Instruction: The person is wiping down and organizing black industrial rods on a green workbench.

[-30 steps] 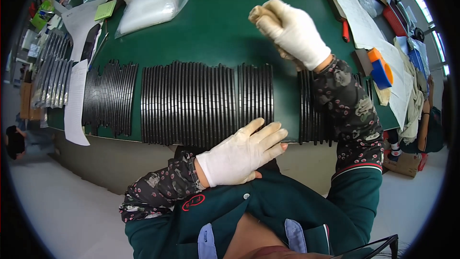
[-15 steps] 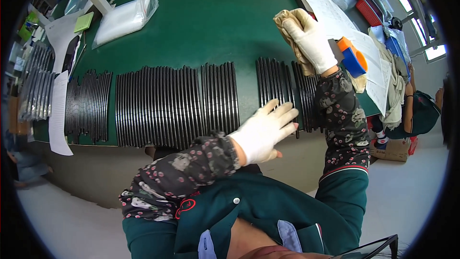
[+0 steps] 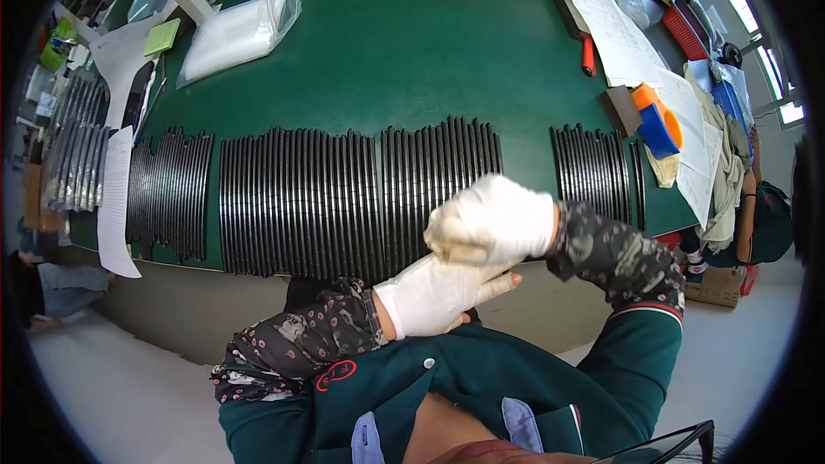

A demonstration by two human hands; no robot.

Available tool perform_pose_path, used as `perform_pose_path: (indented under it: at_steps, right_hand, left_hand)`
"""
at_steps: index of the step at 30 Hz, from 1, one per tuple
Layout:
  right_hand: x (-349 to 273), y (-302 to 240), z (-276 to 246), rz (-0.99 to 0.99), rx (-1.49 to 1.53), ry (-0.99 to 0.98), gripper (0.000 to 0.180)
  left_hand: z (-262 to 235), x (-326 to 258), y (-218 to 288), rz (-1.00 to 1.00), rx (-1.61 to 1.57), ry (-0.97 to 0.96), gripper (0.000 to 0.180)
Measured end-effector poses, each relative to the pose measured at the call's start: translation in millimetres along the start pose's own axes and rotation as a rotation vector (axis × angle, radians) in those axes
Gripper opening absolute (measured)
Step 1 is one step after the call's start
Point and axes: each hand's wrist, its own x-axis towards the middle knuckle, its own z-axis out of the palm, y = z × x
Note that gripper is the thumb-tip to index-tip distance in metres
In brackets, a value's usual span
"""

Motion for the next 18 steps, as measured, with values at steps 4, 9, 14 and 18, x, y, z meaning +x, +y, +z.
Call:
perform_pose_path:
  at_steps: [4, 9, 14, 18]
  right_hand:
    - [41.9, 66.3, -30.9, 0.277, -0.404, 0.261, 0.022]
    - [37.9, 16.7, -11.5, 0.087, -0.153, 0.113, 0.014]
    - [50.2, 51.7, -10.4, 0.052, -0.393, 0.208, 0.021]
    - [66.4, 66.1, -22.0, 0.167, -0.305, 0.341, 0.018]
  left_hand:
    - [-8.4, -1.2, -1.6, 0.025, 0.088, 0.016, 0.076]
    - [-6.1, -2.3, -2.6, 0.022, 0.03, 0.022, 0.079]
    - [-11.5, 0.7, -0.6, 0.039, 0.05, -0.028, 0.078]
    - [-8.0, -1.4, -7.9, 0.031, 0.059, 0.023, 0.078]
